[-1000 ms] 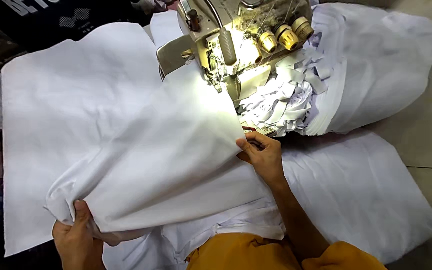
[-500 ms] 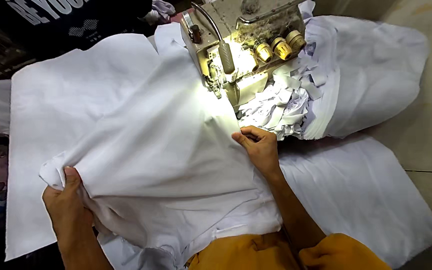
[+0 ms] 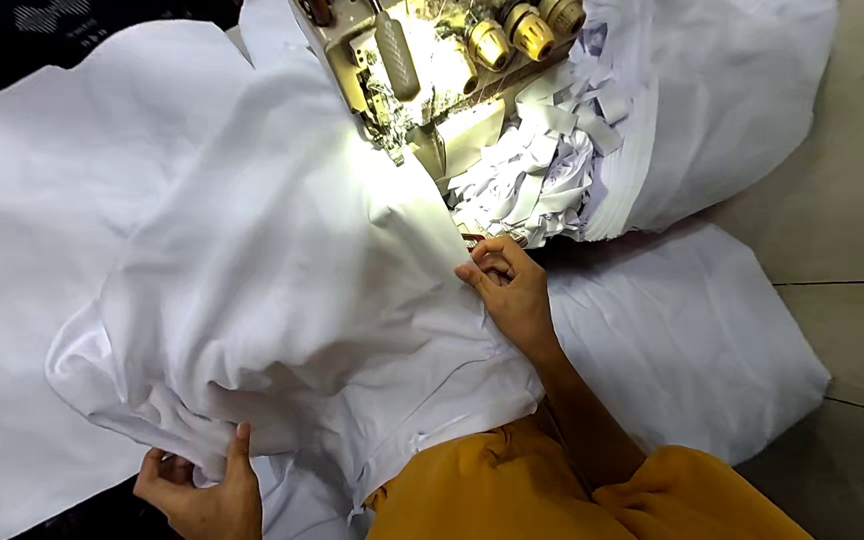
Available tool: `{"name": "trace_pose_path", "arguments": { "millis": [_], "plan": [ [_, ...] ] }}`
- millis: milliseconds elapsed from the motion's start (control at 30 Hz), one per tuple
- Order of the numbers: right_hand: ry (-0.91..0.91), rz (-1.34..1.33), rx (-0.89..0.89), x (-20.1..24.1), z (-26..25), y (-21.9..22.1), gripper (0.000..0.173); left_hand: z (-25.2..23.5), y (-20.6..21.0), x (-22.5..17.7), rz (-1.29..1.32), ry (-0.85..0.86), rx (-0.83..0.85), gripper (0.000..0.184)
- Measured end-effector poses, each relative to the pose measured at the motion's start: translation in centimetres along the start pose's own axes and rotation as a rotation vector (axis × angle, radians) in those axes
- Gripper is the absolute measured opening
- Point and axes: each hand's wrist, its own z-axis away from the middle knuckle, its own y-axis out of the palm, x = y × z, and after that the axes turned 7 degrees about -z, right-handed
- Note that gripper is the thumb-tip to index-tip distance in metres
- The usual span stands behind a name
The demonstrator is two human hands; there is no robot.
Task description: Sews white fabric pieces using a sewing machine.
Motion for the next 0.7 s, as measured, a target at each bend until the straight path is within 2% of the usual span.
{"name": "trace_pose_path", "arguments": {
  "millis": [100,200,267,400,533,700],
  "plan": [
    [-0.002,0.010,0.028,-1.0,0.7,-0.1,0.019,0.8,0.2,1.3,0.033,0.034,0.019,0.040],
    [-0.023,0.035,0.036,-1.7,0.9,-0.2,0.015,0.1,-1.2,2.0,0.319,-0.101,-0.005,0.028],
    [-0.023,0.055,0.037,-1.8,1.0,-0.3,0.014,-1.0,-3.2,2.0,0.476,-0.190,-0.022,0.028],
    [-0.033,0.076,0.068,-1.9,1.3,-0.6,0.019,-3.3,-6.6,1.6,0.390,-0.213,0.059,0.035],
    [-0.027,0.028,0.121,-2.2,1.4,-0.4,0.019,-5.0,-7.4,2.2,0.334,-0.220,0.210,0.028],
    [0.024,-0.007,0.129,-2.4,1.3,0.1,0.018,-5.6,-7.3,2.9,0.324,-0.217,0.298,0.027]
  ]
}}
